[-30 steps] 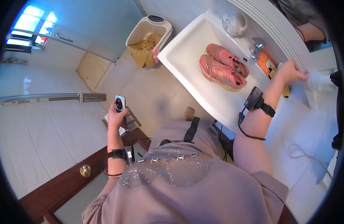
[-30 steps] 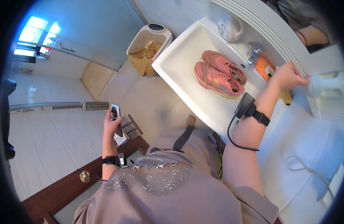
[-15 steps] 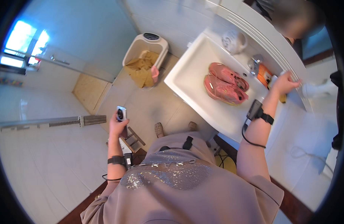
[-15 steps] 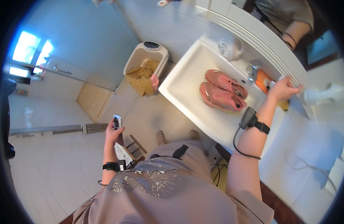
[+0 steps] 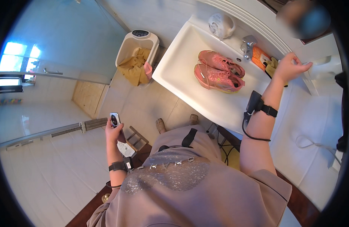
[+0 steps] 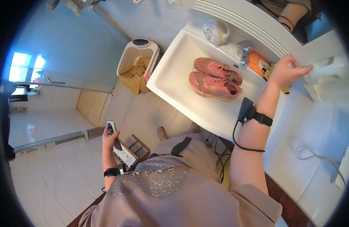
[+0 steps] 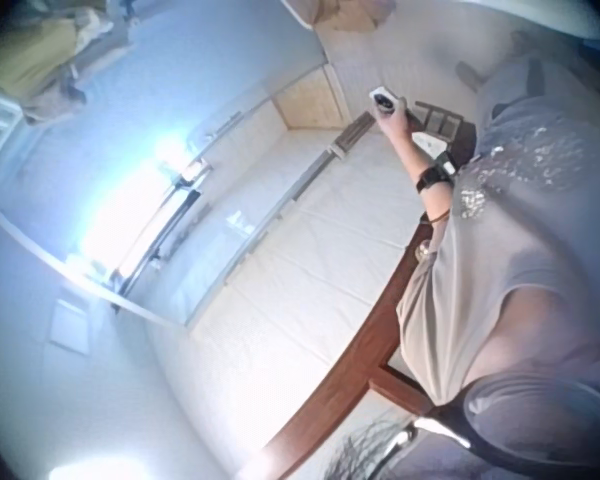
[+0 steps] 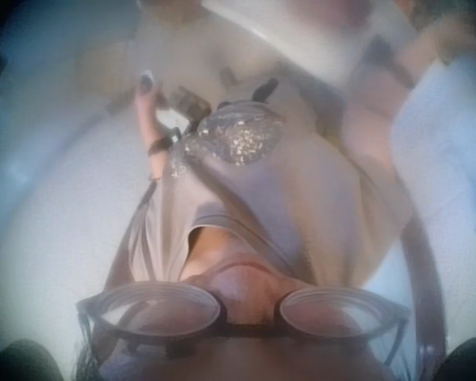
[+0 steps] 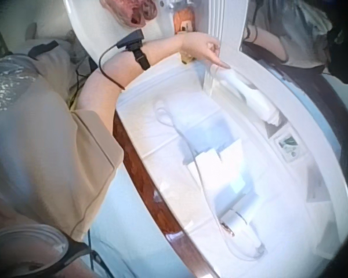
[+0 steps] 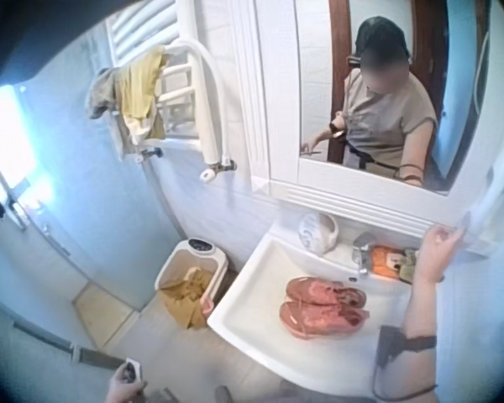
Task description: The person washes a pair of pink sneakers in a white sink using a yellow sponge and liquid detergent. They scrub the uppers and soles, rinse the shoes under running water, and continue scrubbing with the sponge.
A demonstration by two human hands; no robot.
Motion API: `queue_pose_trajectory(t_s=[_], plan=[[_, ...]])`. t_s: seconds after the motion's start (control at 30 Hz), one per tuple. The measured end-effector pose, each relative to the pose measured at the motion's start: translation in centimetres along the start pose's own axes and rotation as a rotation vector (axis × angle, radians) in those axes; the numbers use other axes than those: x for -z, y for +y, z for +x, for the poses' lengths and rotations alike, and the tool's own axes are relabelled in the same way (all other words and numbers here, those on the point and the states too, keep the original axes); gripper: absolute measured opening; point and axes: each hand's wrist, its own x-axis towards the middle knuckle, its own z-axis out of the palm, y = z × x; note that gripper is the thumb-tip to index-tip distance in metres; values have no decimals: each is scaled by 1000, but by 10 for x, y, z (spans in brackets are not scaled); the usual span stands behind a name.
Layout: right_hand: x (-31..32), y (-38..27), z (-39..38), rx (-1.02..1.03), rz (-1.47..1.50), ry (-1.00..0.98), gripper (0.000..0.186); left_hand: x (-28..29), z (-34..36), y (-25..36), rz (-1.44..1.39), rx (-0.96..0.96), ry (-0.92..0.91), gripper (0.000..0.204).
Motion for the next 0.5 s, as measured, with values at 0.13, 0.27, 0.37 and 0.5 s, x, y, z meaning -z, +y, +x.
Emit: queue_pose_trajectory(t_s=[0.13,0.27,0.37,0.5], plan=[[2,-5,35,-9,33,-43,88,-18,-18,9,-2,-15,-18,90],[-3,-4,51,-3,32,-20,87,-26,-31,14,-47,12,-22,90],[-10,-5,50,-33,377,-21,82,-24,-37,15,-51,11,-11,91],[-17,-9,50,-66,366,50,69,-19,-40,14,-13,-26,21,93]])
